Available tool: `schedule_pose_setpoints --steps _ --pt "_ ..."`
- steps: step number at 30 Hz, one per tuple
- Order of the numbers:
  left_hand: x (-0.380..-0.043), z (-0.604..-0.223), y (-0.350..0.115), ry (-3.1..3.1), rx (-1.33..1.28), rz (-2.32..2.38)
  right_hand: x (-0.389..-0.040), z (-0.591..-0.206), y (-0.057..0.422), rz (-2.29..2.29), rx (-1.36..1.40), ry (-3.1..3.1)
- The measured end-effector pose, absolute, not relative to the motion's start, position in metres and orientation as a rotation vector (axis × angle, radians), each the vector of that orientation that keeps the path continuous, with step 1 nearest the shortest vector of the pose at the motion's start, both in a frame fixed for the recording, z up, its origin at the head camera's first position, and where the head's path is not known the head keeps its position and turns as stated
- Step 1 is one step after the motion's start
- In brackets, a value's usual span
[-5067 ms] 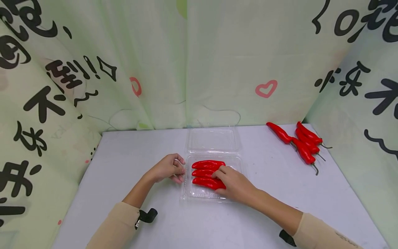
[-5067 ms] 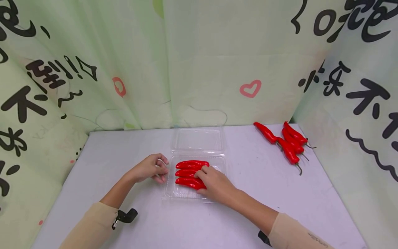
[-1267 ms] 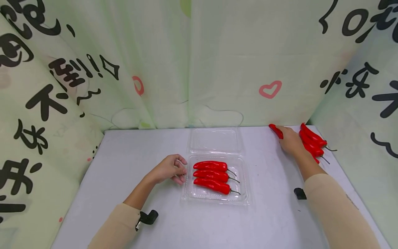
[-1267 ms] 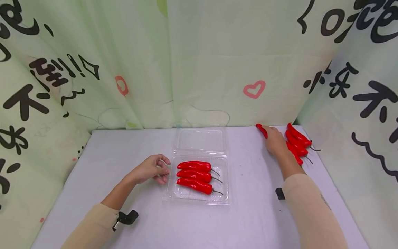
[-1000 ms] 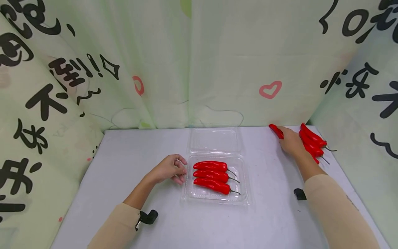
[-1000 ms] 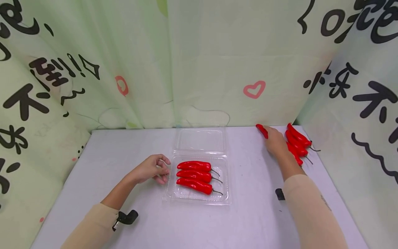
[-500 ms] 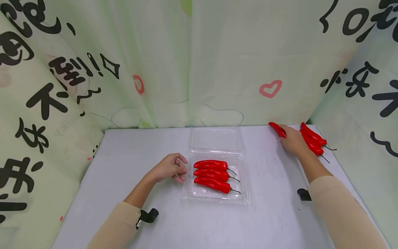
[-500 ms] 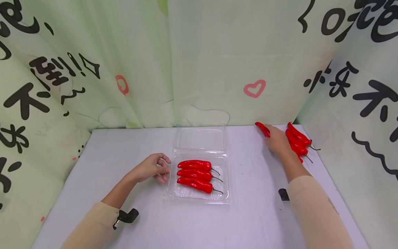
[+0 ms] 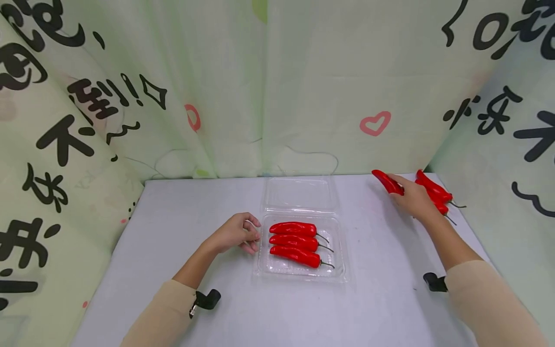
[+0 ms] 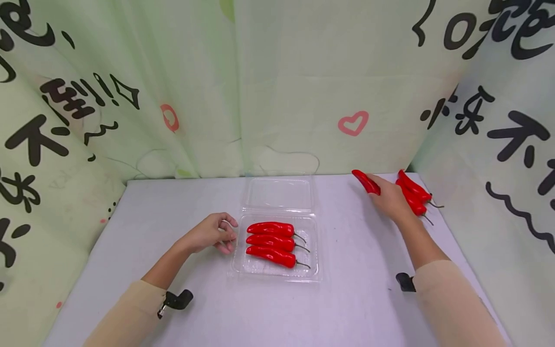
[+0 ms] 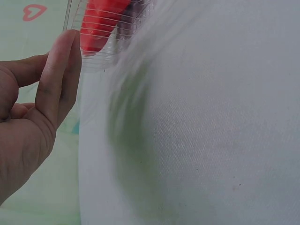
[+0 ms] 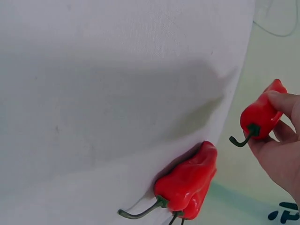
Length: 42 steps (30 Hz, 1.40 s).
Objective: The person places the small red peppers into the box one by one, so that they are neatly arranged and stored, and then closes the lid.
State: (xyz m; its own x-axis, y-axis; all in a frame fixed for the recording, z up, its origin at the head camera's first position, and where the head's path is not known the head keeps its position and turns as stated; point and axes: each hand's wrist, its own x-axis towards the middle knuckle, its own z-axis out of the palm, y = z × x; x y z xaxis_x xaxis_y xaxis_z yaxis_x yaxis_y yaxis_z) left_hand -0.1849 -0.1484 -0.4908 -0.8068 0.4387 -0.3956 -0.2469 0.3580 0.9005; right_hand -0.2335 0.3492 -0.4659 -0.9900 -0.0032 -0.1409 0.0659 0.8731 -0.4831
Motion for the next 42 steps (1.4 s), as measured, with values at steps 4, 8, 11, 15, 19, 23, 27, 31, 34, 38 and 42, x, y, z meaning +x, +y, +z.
schedule_pose_setpoints --steps 4,8,11,15,19,23,27,31,34,38,42 --pt "-0.185 -0.49 -0.149 2.043 0.166 1.482 -0.225 -0.457 0.345 -0.763 -0.003 2.897" --pt "-0.185 -0.489 -0.149 2.044 0.172 1.481 -0.216 -0.451 0.339 -0.766 -0.069 2.894" --pt "-0.185 -0.49 -0.149 2.039 0.178 1.487 -0.209 -0.448 0.334 -0.793 -0.117 2.903" --pt "-0.185 -0.492 -0.149 2.031 0.18 1.491 -0.199 -0.444 0.325 -0.871 -0.176 2.893" --pt "-0.186 -0.492 -0.149 2.035 0.181 1.489 -0.191 -0.438 0.315 -0.958 -0.21 2.847" --pt "-0.186 -0.492 -0.15 2.034 0.175 1.487 -0.182 -0.43 0.302 -1.001 -0.232 2.815" --pt "-0.187 -0.491 -0.15 2.023 0.166 1.492 -0.175 -0.425 0.291 -1.019 -0.29 2.813" --pt "-0.187 -0.491 -0.15 2.023 0.165 1.487 -0.168 -0.422 0.28 -1.027 -0.351 2.816" --pt "-0.186 -0.491 -0.15 2.026 0.163 1.485 -0.163 -0.419 0.271 -1.045 -0.377 2.784" --pt "-0.186 -0.492 -0.149 2.035 0.159 1.481 -0.157 -0.417 0.259 -1.068 -0.415 2.723" --pt "-0.186 -0.492 -0.149 2.033 0.16 1.479 -0.153 -0.415 0.248 -1.068 -0.457 2.687"
